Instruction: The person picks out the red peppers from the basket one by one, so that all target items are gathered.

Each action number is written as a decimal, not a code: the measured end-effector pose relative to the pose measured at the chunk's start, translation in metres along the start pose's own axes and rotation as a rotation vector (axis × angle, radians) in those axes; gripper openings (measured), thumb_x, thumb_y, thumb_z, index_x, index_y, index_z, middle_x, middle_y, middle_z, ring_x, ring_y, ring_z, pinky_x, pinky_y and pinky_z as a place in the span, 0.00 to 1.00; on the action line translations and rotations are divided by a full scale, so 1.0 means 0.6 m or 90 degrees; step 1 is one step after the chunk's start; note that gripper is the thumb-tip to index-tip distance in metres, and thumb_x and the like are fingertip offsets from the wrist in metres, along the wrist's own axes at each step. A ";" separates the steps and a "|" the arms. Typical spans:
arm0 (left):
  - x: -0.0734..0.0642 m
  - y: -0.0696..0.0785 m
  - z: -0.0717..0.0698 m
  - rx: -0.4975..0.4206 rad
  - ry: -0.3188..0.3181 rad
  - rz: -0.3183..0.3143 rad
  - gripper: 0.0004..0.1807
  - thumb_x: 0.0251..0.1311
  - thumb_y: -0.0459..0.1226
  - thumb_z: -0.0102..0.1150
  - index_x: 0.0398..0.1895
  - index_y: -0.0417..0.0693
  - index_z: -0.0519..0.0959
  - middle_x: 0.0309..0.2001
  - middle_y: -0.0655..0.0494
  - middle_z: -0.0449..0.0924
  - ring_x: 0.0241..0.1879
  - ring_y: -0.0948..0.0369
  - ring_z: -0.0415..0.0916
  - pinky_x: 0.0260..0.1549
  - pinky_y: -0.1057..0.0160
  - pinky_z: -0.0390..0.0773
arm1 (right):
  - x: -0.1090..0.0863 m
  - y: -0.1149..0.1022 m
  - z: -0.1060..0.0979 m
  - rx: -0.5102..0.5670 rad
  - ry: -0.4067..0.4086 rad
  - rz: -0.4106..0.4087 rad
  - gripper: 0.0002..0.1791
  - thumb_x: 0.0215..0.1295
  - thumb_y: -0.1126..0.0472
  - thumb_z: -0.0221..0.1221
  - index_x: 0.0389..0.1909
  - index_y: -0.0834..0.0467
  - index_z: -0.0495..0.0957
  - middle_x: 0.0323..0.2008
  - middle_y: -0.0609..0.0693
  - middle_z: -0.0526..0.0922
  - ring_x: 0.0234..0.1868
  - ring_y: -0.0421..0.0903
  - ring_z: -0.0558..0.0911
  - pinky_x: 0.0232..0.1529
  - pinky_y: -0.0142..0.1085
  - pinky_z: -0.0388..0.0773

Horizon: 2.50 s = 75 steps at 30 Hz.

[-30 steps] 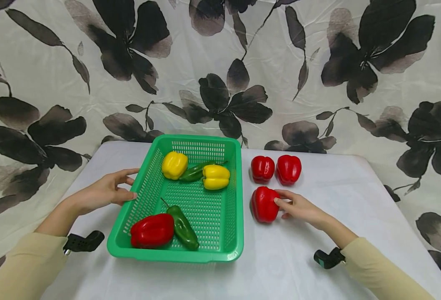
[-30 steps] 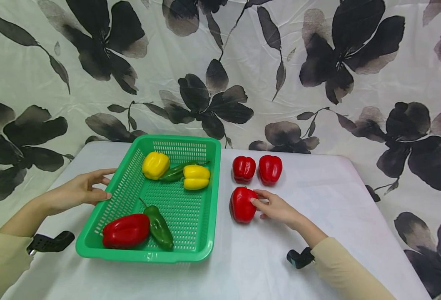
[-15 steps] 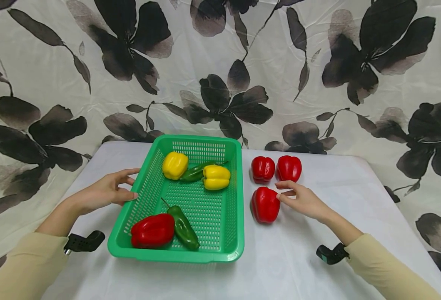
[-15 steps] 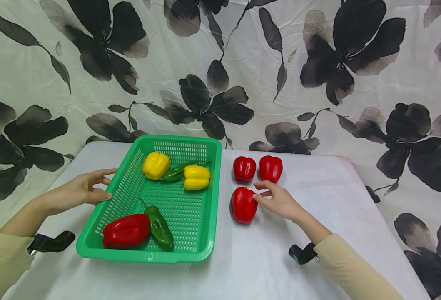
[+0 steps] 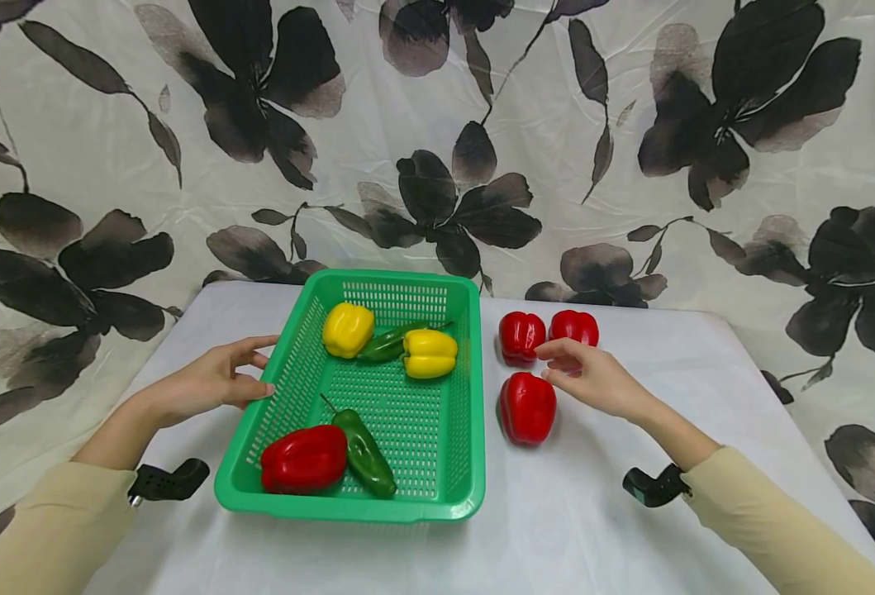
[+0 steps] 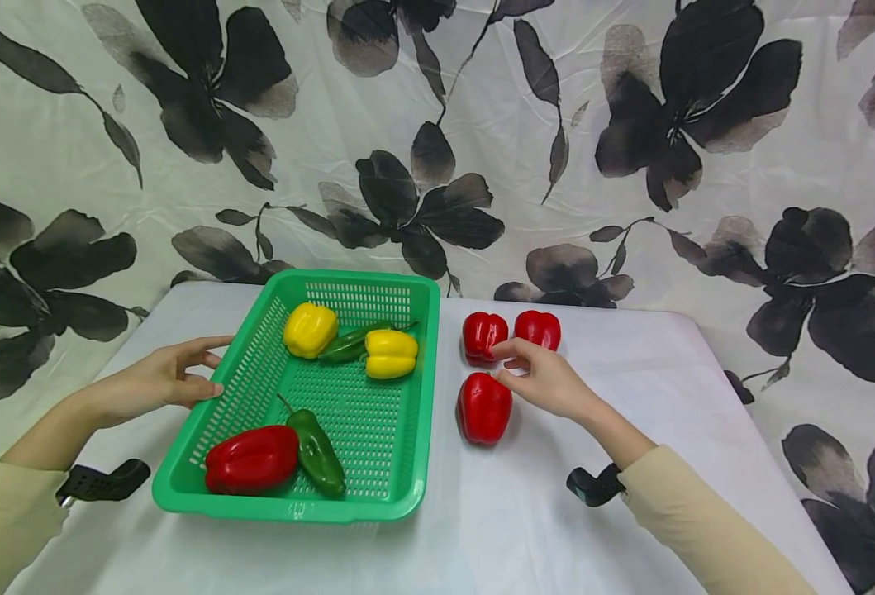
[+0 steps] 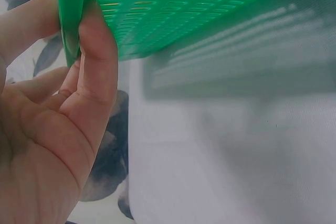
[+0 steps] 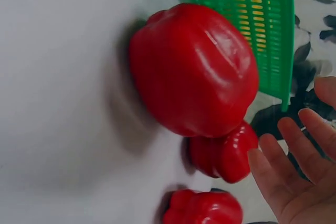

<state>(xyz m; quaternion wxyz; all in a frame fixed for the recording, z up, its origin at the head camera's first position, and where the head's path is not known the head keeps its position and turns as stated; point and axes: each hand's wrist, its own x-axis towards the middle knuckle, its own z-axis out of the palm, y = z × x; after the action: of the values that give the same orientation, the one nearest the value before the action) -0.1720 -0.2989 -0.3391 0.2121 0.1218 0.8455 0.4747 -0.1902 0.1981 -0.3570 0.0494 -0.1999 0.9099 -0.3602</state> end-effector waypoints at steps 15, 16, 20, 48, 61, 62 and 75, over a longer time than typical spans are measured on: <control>0.000 0.000 0.000 0.003 0.005 -0.009 0.44 0.58 0.38 0.59 0.71 0.39 0.44 0.53 0.35 0.65 0.36 0.53 0.79 0.36 0.57 0.81 | 0.025 -0.048 -0.007 -0.010 -0.012 -0.073 0.21 0.56 0.62 0.62 0.53 0.58 0.73 0.48 0.52 0.79 0.46 0.47 0.79 0.46 0.41 0.79; 0.000 0.000 0.000 0.004 0.005 -0.009 0.44 0.58 0.38 0.59 0.71 0.39 0.44 0.52 0.35 0.65 0.36 0.53 0.79 0.36 0.57 0.81 | 0.026 -0.052 -0.007 -0.013 -0.012 -0.079 0.21 0.56 0.62 0.62 0.53 0.58 0.73 0.48 0.52 0.79 0.46 0.48 0.79 0.46 0.41 0.79; 0.000 0.000 0.000 0.004 0.004 -0.005 0.44 0.58 0.38 0.59 0.71 0.39 0.44 0.52 0.35 0.65 0.36 0.53 0.79 0.36 0.57 0.81 | 0.033 -0.067 -0.009 -0.020 -0.018 -0.084 0.20 0.57 0.61 0.61 0.52 0.57 0.74 0.48 0.52 0.80 0.46 0.47 0.79 0.45 0.40 0.79; 0.002 -0.005 -0.001 -0.002 0.001 -0.007 0.44 0.58 0.38 0.59 0.71 0.40 0.44 0.53 0.35 0.65 0.36 0.53 0.79 0.36 0.56 0.81 | 0.090 -0.151 0.021 0.096 -0.156 -0.173 0.23 0.60 0.62 0.59 0.56 0.59 0.70 0.55 0.54 0.74 0.53 0.52 0.77 0.48 0.37 0.78; 0.000 -0.002 0.001 0.006 0.005 -0.011 0.44 0.58 0.38 0.59 0.71 0.39 0.44 0.52 0.35 0.65 0.36 0.53 0.79 0.36 0.57 0.81 | 0.108 -0.179 0.066 0.099 -0.223 -0.143 0.26 0.60 0.57 0.58 0.59 0.56 0.67 0.56 0.54 0.73 0.52 0.48 0.77 0.47 0.34 0.78; 0.000 -0.002 0.001 0.007 0.005 -0.012 0.44 0.57 0.38 0.59 0.71 0.38 0.44 0.52 0.35 0.65 0.36 0.53 0.79 0.36 0.57 0.81 | 0.109 -0.181 0.070 0.097 -0.228 -0.141 0.26 0.60 0.56 0.58 0.60 0.56 0.66 0.56 0.55 0.74 0.52 0.48 0.77 0.47 0.34 0.78; -0.001 0.000 0.001 0.005 0.005 -0.010 0.44 0.58 0.38 0.59 0.71 0.39 0.44 0.52 0.35 0.65 0.36 0.53 0.79 0.35 0.57 0.81 | 0.117 -0.216 0.109 0.081 -0.301 -0.151 0.28 0.62 0.54 0.57 0.62 0.54 0.64 0.56 0.51 0.73 0.50 0.46 0.79 0.47 0.30 0.77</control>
<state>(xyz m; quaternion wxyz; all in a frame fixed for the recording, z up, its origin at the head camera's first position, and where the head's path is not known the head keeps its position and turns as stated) -0.1713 -0.2988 -0.3391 0.2119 0.1138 0.8493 0.4699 -0.1967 0.0427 -0.3139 0.2303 -0.3805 0.8188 -0.3629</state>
